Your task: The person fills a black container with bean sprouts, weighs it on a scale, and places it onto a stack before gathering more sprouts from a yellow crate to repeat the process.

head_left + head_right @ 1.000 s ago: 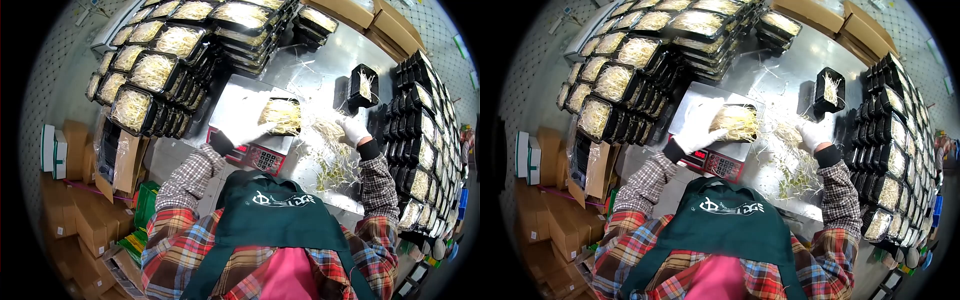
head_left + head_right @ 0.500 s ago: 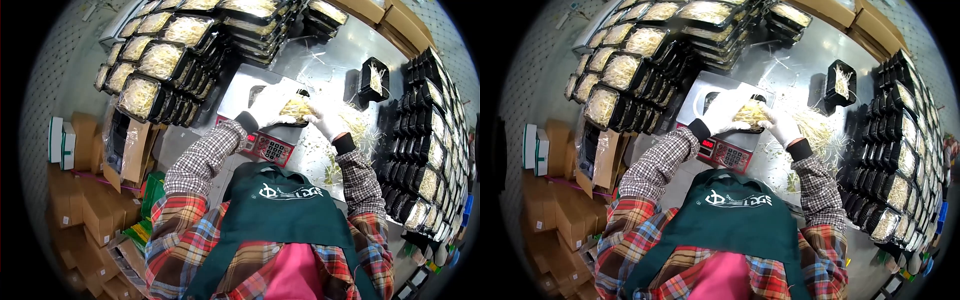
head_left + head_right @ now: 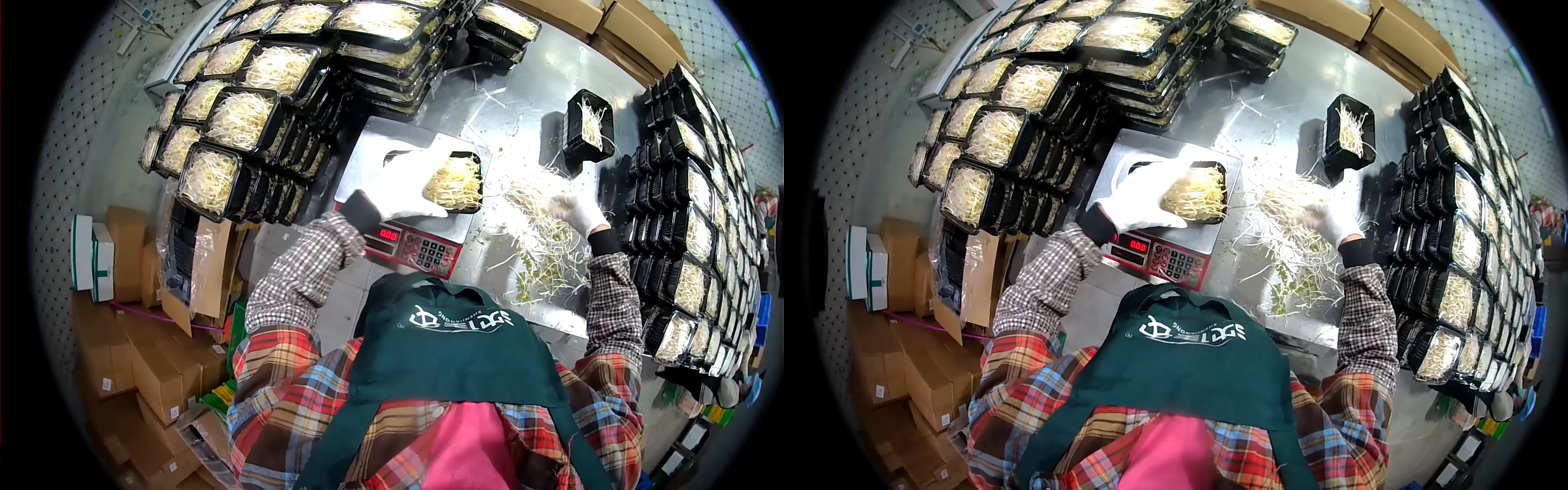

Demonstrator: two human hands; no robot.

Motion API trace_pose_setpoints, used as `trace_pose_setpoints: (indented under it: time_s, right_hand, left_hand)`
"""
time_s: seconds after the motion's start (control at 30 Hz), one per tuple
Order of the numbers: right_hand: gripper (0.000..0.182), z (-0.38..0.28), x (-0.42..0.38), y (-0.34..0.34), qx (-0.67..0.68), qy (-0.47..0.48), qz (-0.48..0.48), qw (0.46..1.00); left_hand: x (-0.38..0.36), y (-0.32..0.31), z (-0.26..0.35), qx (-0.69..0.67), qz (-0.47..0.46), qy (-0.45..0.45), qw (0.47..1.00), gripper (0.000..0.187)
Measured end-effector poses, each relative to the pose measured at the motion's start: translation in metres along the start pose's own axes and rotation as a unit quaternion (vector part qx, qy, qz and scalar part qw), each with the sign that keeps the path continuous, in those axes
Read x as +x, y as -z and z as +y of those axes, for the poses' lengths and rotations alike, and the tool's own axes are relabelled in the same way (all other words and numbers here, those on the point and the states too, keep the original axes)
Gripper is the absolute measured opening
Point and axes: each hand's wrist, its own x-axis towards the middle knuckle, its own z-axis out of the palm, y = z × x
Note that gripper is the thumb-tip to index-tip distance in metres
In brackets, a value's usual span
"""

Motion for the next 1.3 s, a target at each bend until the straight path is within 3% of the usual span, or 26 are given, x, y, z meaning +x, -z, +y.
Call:
trace_pose_setpoints:
  time_s: [0.03,0.07,0.1,0.13,0.17,0.2,0.23,0.27,0.33,0.4,0.43,0.5,0.6,0.7,0.77,0.8,0.83,0.9,1.0,1.1,1.17,1.2,1.23,1.3]
  right_hand:
    - [0.056,0.003,-0.005,-0.002,-0.154,0.006,-0.013,0.988]
    - [0.065,0.004,-0.005,-0.006,-0.185,-0.04,-0.043,0.981]
    - [0.062,-0.004,-0.006,-0.009,-0.131,-0.047,0.023,0.99]
    - [0.06,-0.019,-0.007,-0.012,-0.075,-0.053,0.09,0.992]
    - [0.058,-0.037,-0.006,-0.016,-0.018,-0.06,0.156,0.986]
    - [0.057,-0.069,-0.003,-0.01,0.107,-0.101,0.142,0.979]
    - [0.053,-0.077,0.011,-0.036,0.104,0.039,0.316,0.942]
    - [0.05,-0.134,0.002,-0.027,0.344,0.058,0.31,0.885]
    - [0.048,-0.179,0.035,-0.042,0.271,0.123,0.354,0.887]
    - [0.046,-0.218,0.051,-0.046,0.291,0.127,0.338,0.886]
    - [0.039,-0.226,0.065,-0.06,0.278,0.196,0.376,0.862]
    - [0.034,-0.235,0.073,-0.082,0.132,0.148,0.407,0.892]
    - [0.03,-0.237,0.068,-0.09,0.12,0.17,0.446,0.871]
    - [0.028,-0.241,0.064,-0.089,0.115,0.197,0.427,0.875]
    - [0.026,-0.243,0.064,-0.077,0.09,0.156,0.347,0.92]
    - [0.026,-0.243,0.069,-0.075,0.066,0.138,0.32,0.935]
    - [0.026,-0.243,0.073,-0.072,0.042,0.121,0.293,0.947]
    - [0.026,-0.235,0.078,-0.064,0.055,0.183,0.28,0.941]
    - [0.028,-0.214,0.071,-0.047,0.09,0.291,0.286,0.909]
    - [0.031,-0.194,0.038,-0.001,0.267,0.279,0.187,0.903]
    - [0.032,-0.177,0.024,0.02,0.274,0.283,0.162,0.905]
    - [0.036,-0.167,0.02,0.019,0.205,0.281,0.208,0.914]
    - [0.05,-0.162,0.017,0.021,0.262,0.242,0.164,0.92]
    - [0.072,-0.163,0.01,0.022,0.188,0.216,0.155,0.946]
  left_hand:
    - [-0.007,0.005,-0.005,0.018,0.015,-0.019,1.0,0.088]
    - [-0.016,0.011,-0.012,0.037,0.029,-0.037,0.998,0.086]
    - [-0.023,0.017,-0.017,0.057,0.044,-0.056,0.996,0.084]
    - [-0.031,0.021,-0.014,-0.02,0.056,0.008,0.998,0.075]
    - [-0.038,0.009,-0.032,0.002,0.109,0.011,0.994,0.063]
    - [-0.04,-0.002,-0.032,-0.05,0.161,0.047,0.985,0.059]
    - [-0.039,-0.014,-0.03,-0.103,0.212,0.082,0.968,0.056]
    - [-0.034,-0.033,-0.036,-0.066,0.242,0.109,0.962,0.053]
    - [-0.021,-0.064,-0.047,0.03,0.255,0.095,0.962,0.056]
    - [-0.01,-0.085,-0.047,0.127,0.25,0.115,0.953,0.059]
    - [-0.005,-0.092,-0.044,0.12,0.264,0.093,0.952,0.058]
    - [-0.005,-0.095,-0.037,0.107,0.264,0.072,0.956,0.058]
    - [-0.01,-0.095,-0.03,0.099,0.28,0.086,0.951,0.048]
    - [-0.005,-0.086,-0.024,0.073,0.26,0.096,0.958,0.036]
    - [0.001,-0.08,-0.024,0.077,0.203,0.12,0.969,0.031]
    - [0.007,-0.075,-0.028,0.155,0.182,0.083,0.967,0.025]
    - [0.008,-0.072,-0.026,0.125,0.202,0.084,0.968,0.022]
    - [0.008,-0.069,-0.028,0.116,0.163,0.101,0.975,0.026]
    - [-0.008,-0.072,-0.044,0.054,0.267,-0.005,0.962,0.034]
    - [-0.04,-0.009,-0.014,0.031,0.186,-0.008,0.982,0.038]
    - [-0.062,0.009,-0.016,-0.1,0.222,0.007,0.97,0.03]
    - [-0.073,0.02,-0.021,-0.193,0.23,0.044,0.953,0.022]
    - [-0.078,0.028,-0.033,-0.171,0.24,0.066,0.953,0.02]
    - [-0.083,0.042,-0.04,-0.134,0.21,0.133,0.959,0.023]
